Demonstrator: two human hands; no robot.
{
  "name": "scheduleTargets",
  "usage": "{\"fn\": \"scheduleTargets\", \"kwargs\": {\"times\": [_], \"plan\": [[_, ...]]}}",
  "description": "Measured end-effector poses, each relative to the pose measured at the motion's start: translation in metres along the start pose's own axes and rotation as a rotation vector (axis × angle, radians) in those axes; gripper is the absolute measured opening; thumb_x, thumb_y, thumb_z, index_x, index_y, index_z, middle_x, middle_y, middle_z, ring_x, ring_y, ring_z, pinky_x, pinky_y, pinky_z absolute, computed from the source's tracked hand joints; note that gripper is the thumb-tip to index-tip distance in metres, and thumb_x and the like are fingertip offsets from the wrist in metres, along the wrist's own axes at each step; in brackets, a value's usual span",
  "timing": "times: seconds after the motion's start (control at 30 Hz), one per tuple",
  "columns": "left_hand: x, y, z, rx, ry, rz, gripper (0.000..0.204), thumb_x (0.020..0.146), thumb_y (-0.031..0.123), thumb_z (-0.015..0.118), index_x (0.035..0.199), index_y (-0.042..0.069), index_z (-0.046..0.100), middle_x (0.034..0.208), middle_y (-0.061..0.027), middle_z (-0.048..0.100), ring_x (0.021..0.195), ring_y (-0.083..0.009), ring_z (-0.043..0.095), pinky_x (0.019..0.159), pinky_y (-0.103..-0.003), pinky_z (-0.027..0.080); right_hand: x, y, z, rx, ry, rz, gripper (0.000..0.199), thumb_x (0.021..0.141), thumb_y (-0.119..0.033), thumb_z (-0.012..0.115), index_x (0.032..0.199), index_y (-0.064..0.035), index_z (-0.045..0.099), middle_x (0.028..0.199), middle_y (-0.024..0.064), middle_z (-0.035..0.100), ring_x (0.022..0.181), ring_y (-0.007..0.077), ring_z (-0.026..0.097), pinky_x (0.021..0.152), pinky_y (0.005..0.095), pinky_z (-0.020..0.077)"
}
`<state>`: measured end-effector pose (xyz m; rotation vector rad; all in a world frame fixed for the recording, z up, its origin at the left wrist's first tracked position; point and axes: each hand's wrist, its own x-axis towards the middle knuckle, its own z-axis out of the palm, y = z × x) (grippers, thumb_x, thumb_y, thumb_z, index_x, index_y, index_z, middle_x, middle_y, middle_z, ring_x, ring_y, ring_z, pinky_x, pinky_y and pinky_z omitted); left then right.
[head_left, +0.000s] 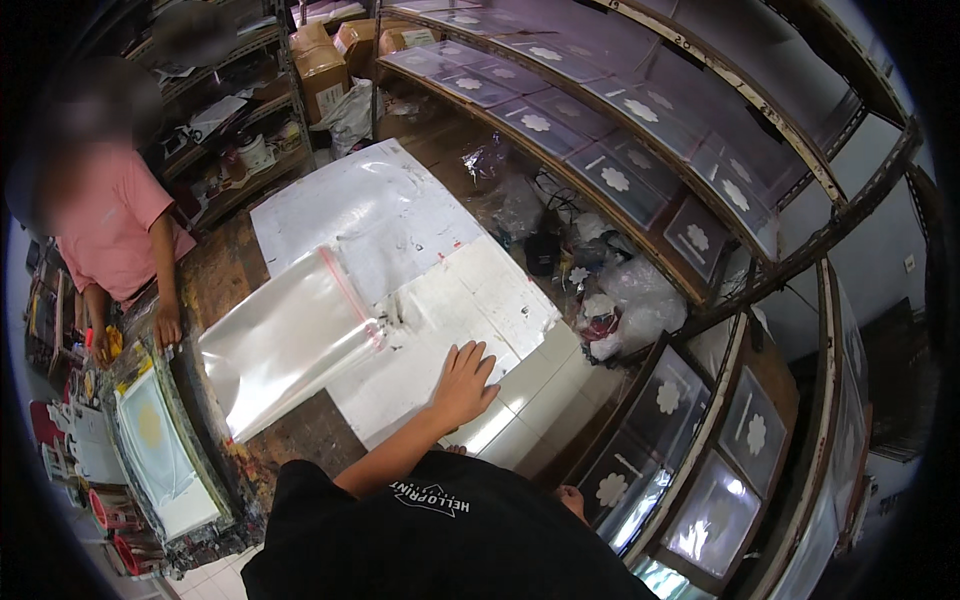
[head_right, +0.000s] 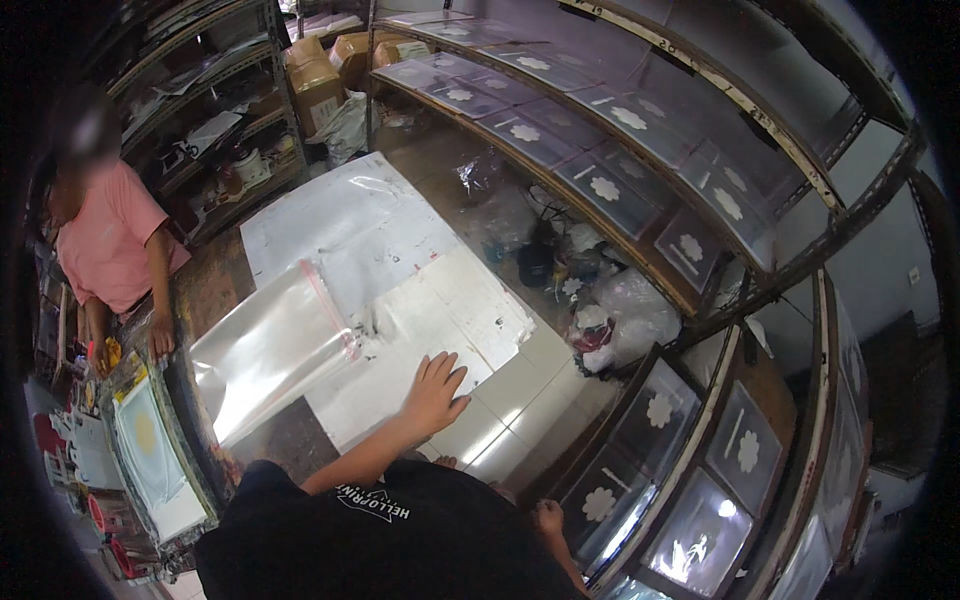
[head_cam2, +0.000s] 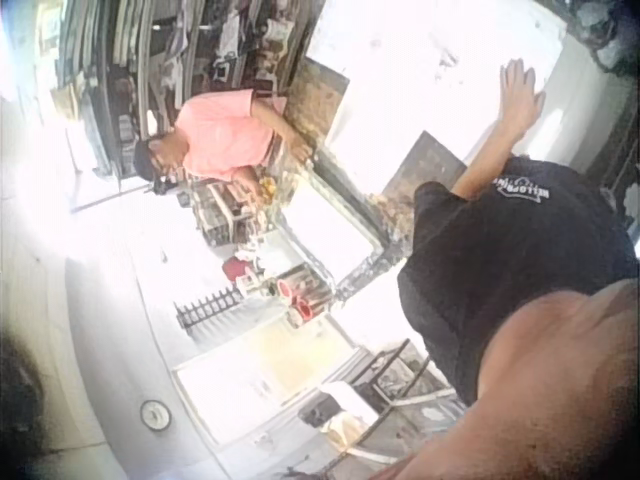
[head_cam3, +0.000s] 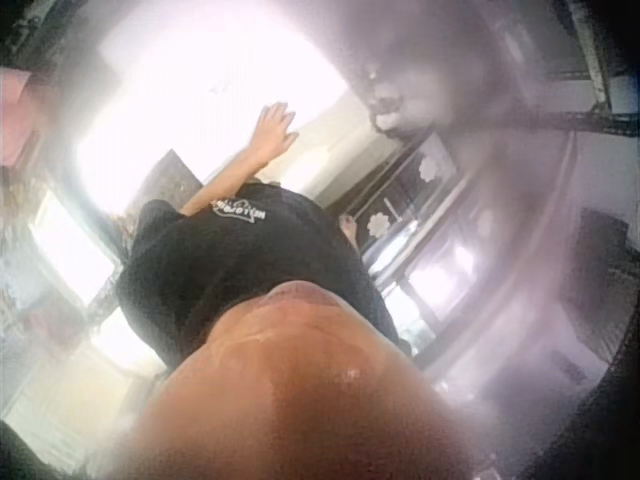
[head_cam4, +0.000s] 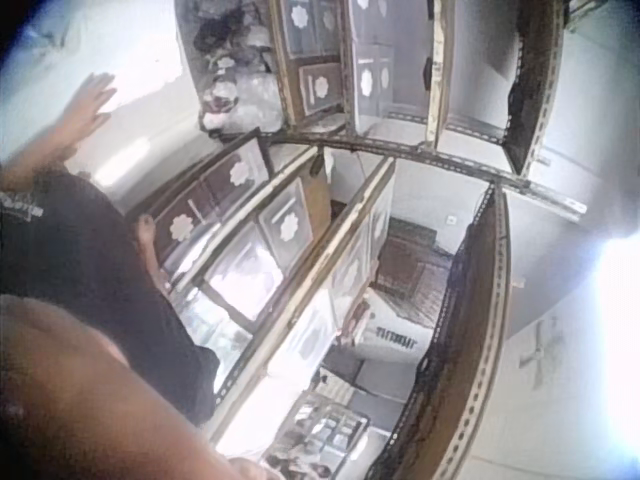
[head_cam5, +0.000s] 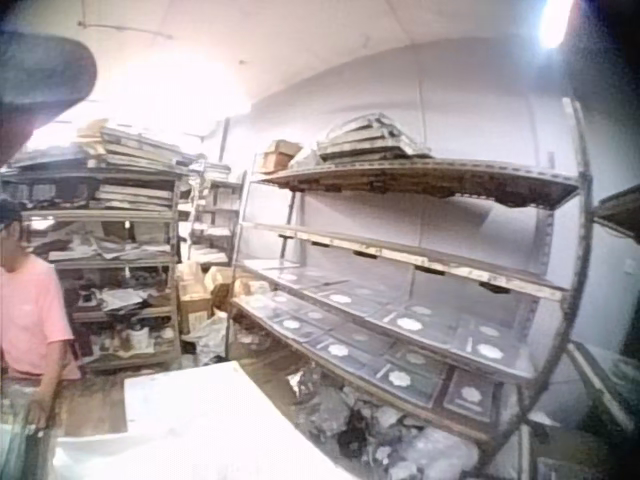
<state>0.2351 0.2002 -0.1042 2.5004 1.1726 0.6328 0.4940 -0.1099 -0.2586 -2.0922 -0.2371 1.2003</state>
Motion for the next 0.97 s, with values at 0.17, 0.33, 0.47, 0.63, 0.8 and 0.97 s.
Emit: {"fn": "scheduleTargets", "kwargs": {"times": [0.17, 0.33, 0.47, 0.63, 0.8, 0.97], "plan": [[0.032, 0.009, 0.005, -0.011, 0.009, -0.027, 0.056, 0.088, 0.032, 0.067, 0.133, 0.001, 0.054, 0.145, -0.0244, 0.045, 0.139, -0.0405, 0.036, 0.117, -0.057, 0.023, 0.086, -0.009, 0.007, -0.37, -0.041, -0.148, 0.026, 0.091, -0.022, 0.063, 0.106, -0.0015, 0.069, 0.095, 0.0127, 0.072, 0.087, 0.0247, 0.069, 0.079, 0.0373, 0.0537], [0.048, 0.008, 0.017, 0.009, 0.119, -0.211, 0.055, 0.088, 0.031, 0.066, 0.133, 0.001, 0.054, 0.146, -0.0244, 0.044, 0.139, -0.0405, 0.036, 0.117, -0.055, 0.024, 0.147, -0.084, -0.001, -0.623, -0.175, -0.193, 0.035, 0.088, -0.027, 0.065, 0.114, -0.0033, 0.069, 0.103, 0.0168, 0.073, 0.102, 0.0291, 0.069, 0.091, 0.0389, 0.0515], [0.074, 0.011, 0.027, 0.067, 0.21, -0.365, 0.056, 0.087, 0.03, 0.067, 0.133, 0.0, 0.054, 0.147, -0.024, 0.043, 0.139, -0.0404, 0.036, 0.117, -0.054, 0.024, 0.23, -0.128, -0.026, -0.813, -0.287, -0.301, 0.033, 0.089, -0.024, 0.064, 0.113, -0.0016, 0.069, 0.103, 0.0177, 0.072, 0.094, 0.0281, 0.071, 0.086, 0.0384, 0.0536], [0.107, 0.024, 0.042, 0.205, 0.288, -0.599, 0.058, 0.088, 0.032, 0.067, 0.134, 0.001, 0.053, 0.148, -0.0234, 0.042, 0.141, -0.04, 0.035, 0.117, -0.058, 0.022, 0.298, -0.229, -0.046, -0.665, -0.426, -0.186, 0.033, 0.092, -0.015, 0.059, 0.122, 0.0007, 0.063, 0.105, 0.0183, 0.069, 0.08, 0.0254, 0.072, 0.069, 0.0345, 0.0562], [0.127, 0.031, 0.054, 0.314, 0.273, -0.729, 0.061, 0.091, 0.041, 0.063, 0.139, 0.004, 0.051, 0.152, -0.0229, 0.039, 0.145, -0.0389, 0.03, 0.119, -0.059, 0.018, 0.392, -0.297, -0.064, -0.536, -0.474, -0.084, 0.029, 0.094, -0.011, 0.054, 0.121, 0.0001, 0.059, 0.098, 0.0148, 0.065, 0.077, 0.0243, 0.068, 0.059, 0.0319, 0.0529], [0.127, 0.026, 0.072, 0.388, 0.256, -0.74, 0.063, 0.093, 0.046, 0.059, 0.141, 0.006, 0.049, 0.154, -0.0203, 0.038, 0.145, -0.0368, 0.032, 0.119, -0.059, 0.02, 0.479, -0.35, -0.043, -0.816, -0.609, -0.025, 0.025, 0.094, -0.015, 0.056, 0.118, -0.0062, 0.057, 0.097, 0.0139, 0.063, 0.078, 0.0247, 0.065, 0.061, 0.0361, 0.0521]]}}
